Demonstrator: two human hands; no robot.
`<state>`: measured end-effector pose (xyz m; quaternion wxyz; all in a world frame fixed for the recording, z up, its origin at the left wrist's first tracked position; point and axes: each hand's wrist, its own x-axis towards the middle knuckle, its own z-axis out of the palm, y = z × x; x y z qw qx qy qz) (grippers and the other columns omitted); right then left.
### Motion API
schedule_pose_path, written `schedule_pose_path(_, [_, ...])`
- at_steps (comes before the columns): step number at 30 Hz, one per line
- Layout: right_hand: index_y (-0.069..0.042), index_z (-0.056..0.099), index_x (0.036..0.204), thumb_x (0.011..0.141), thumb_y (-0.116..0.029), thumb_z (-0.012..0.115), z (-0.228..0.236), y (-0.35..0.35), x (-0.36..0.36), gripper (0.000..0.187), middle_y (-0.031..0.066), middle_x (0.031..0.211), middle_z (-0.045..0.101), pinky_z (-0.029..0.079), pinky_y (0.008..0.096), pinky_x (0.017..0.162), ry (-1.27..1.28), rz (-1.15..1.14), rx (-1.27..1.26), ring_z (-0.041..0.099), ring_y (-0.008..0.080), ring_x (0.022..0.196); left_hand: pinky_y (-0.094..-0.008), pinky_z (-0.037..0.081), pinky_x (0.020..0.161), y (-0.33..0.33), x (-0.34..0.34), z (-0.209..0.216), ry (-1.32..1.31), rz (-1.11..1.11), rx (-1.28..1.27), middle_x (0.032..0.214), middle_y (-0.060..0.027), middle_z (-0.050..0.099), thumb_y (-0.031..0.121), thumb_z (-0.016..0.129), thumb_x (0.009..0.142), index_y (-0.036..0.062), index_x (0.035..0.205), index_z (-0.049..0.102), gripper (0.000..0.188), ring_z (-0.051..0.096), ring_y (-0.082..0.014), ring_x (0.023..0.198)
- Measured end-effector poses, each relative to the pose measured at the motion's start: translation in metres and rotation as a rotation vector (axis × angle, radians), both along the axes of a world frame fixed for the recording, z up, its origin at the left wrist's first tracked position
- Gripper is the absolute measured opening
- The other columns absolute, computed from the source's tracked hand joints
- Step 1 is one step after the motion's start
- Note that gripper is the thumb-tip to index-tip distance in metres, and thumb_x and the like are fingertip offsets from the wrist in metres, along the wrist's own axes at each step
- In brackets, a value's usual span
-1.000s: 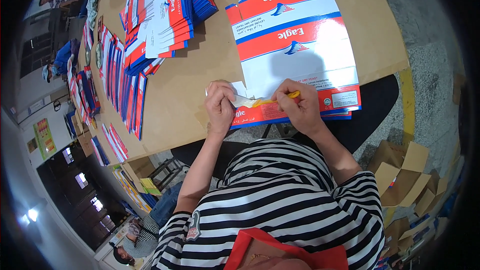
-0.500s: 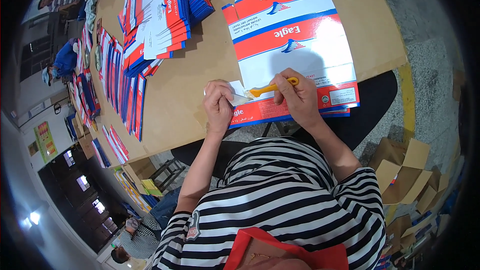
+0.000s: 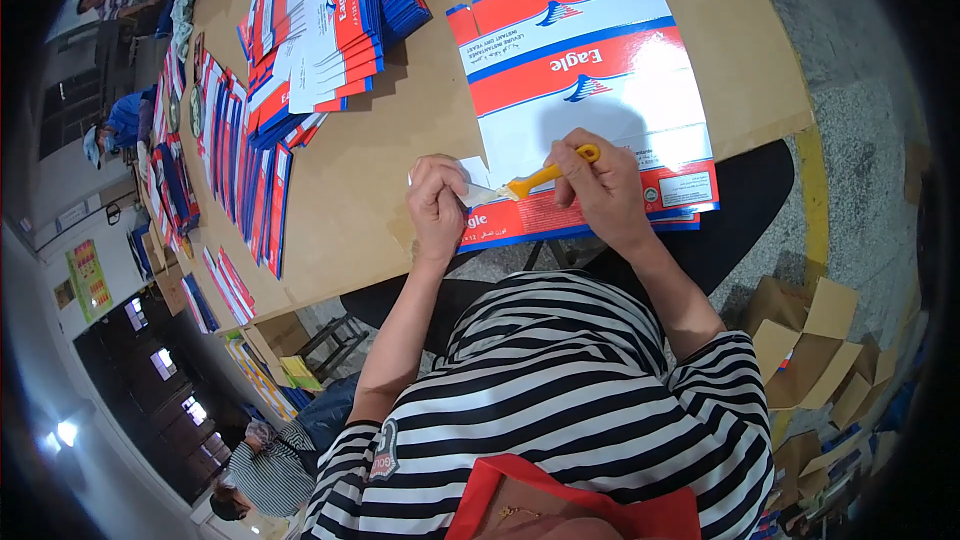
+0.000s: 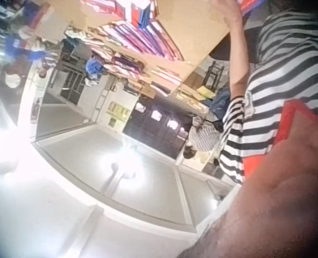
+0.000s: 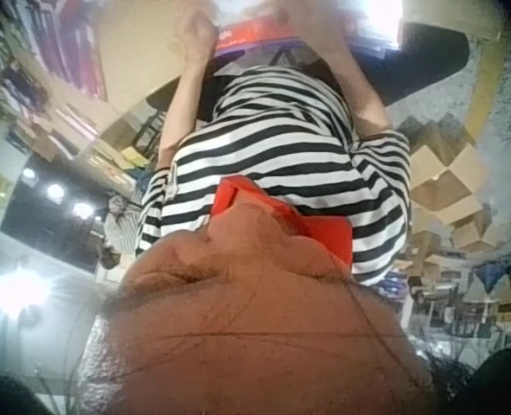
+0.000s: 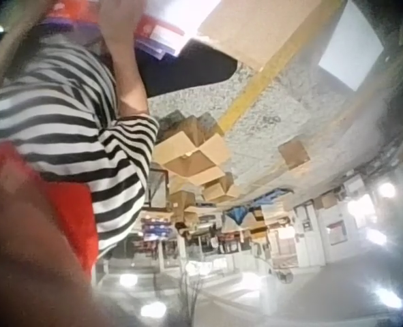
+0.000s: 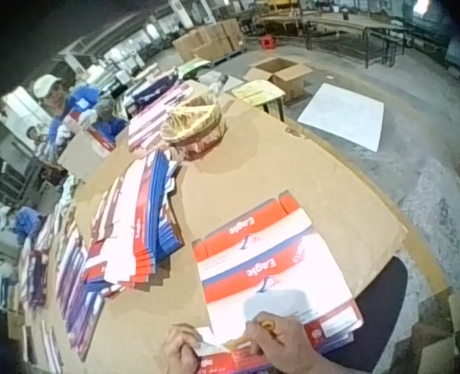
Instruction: Applying glue with a brush to paper components and folding them for assembly.
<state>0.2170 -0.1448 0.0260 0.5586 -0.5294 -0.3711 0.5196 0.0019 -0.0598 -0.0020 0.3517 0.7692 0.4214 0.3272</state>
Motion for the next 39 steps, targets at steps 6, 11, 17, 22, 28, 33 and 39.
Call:
schedule_pose_path(6, [-0.001, 0.060, 0.089, 0.097, -0.022, 0.051, 0.012, 0.002, 0.014, 0.025, 0.0043, 0.067, 0.057, 0.047, 0.0191, 0.055, 0.127, -0.076, 0.114, 0.057, 0.0070, 0.058, -0.0307, 0.039, 0.075, -0.001, -0.001, -0.001, -0.014, 0.011, -0.007, 0.071, -0.0088, 0.055, -0.012, 0.046, 0.074, 0.0020, 0.064, 0.049, 0.017, 0.054, -0.0227, 0.074])
schedule_pose_path(11, [0.001, 0.057, 0.090, 0.091, -0.013, 0.054, 0.013, 0.002, 0.017, 0.015, 0.0094, 0.083, 0.059, 0.044, 0.0253, 0.063, 0.029, -0.015, 0.131, 0.057, 0.0136, 0.069, -0.0311, 0.039, 0.075, 0.001, -0.002, -0.002, 0.002, 0.003, 0.006, 0.071, -0.0089, 0.055, -0.012, 0.047, 0.074, 0.0021, 0.065, 0.049, 0.017, 0.054, -0.0227, 0.074])
schedule_pose_path(17, [0.000, 0.061, 0.093, 0.095, -0.019, 0.052, 0.009, 0.003, 0.020, 0.020, 0.0088, 0.079, 0.062, 0.047, 0.0254, 0.064, -0.240, 0.124, 0.206, 0.061, 0.0145, 0.074, -0.0314, 0.039, 0.076, 0.000, -0.002, -0.002, -0.006, 0.002, 0.000, 0.071, -0.0090, 0.055, -0.012, 0.047, 0.074, 0.0023, 0.065, 0.049, 0.017, 0.054, -0.0232, 0.074])
schedule_pose_path(22, [-0.001, 0.062, 0.093, 0.094, -0.019, 0.053, -0.001, 0.007, 0.011, 0.020, 0.0099, 0.082, 0.065, 0.046, 0.0260, 0.062, -0.276, 0.111, 0.210, 0.062, 0.0170, 0.073, -0.0320, 0.039, 0.076, 0.001, -0.002, -0.002, -0.004, -0.005, 0.010, 0.071, -0.0088, 0.055, -0.011, 0.047, 0.074, 0.0023, 0.064, 0.048, 0.017, 0.054, -0.0236, 0.074])
schedule_pose_path(28, [-0.001, 0.063, 0.091, 0.094, -0.018, 0.054, -0.004, 0.008, 0.009, 0.020, 0.0116, 0.082, 0.066, 0.047, 0.0272, 0.062, -0.313, 0.138, 0.224, 0.062, 0.0193, 0.072, -0.0320, 0.039, 0.075, 0.001, -0.001, -0.002, -0.001, -0.001, 0.005, 0.071, -0.0090, 0.055, -0.011, 0.047, 0.074, 0.0023, 0.064, 0.049, 0.017, 0.054, -0.0237, 0.073])
schedule_pose_path(33, [-0.001, 0.062, 0.091, 0.094, -0.019, 0.054, 0.003, 0.009, 0.008, 0.020, 0.0130, 0.082, 0.065, 0.047, 0.0278, 0.062, -0.302, 0.123, 0.240, 0.063, 0.0203, 0.073, -0.0318, 0.039, 0.074, 0.000, -0.001, -0.001, 0.008, 0.006, 0.014, 0.070, -0.0090, 0.055, -0.011, 0.047, 0.075, 0.0024, 0.064, 0.049, 0.017, 0.054, -0.0236, 0.073])
schedule_pose_path(39, [0.000, 0.061, 0.089, 0.093, -0.018, 0.054, 0.000, 0.008, 0.007, 0.019, 0.0137, 0.082, 0.065, 0.047, 0.0292, 0.064, -0.370, 0.167, 0.237, 0.063, 0.0218, 0.074, -0.0316, 0.039, 0.074, 0.001, 0.000, -0.001, 0.005, 0.003, 0.007, 0.070, -0.0084, 0.055, -0.010, 0.047, 0.075, 0.0027, 0.063, 0.048, 0.018, 0.054, -0.0231, 0.073])
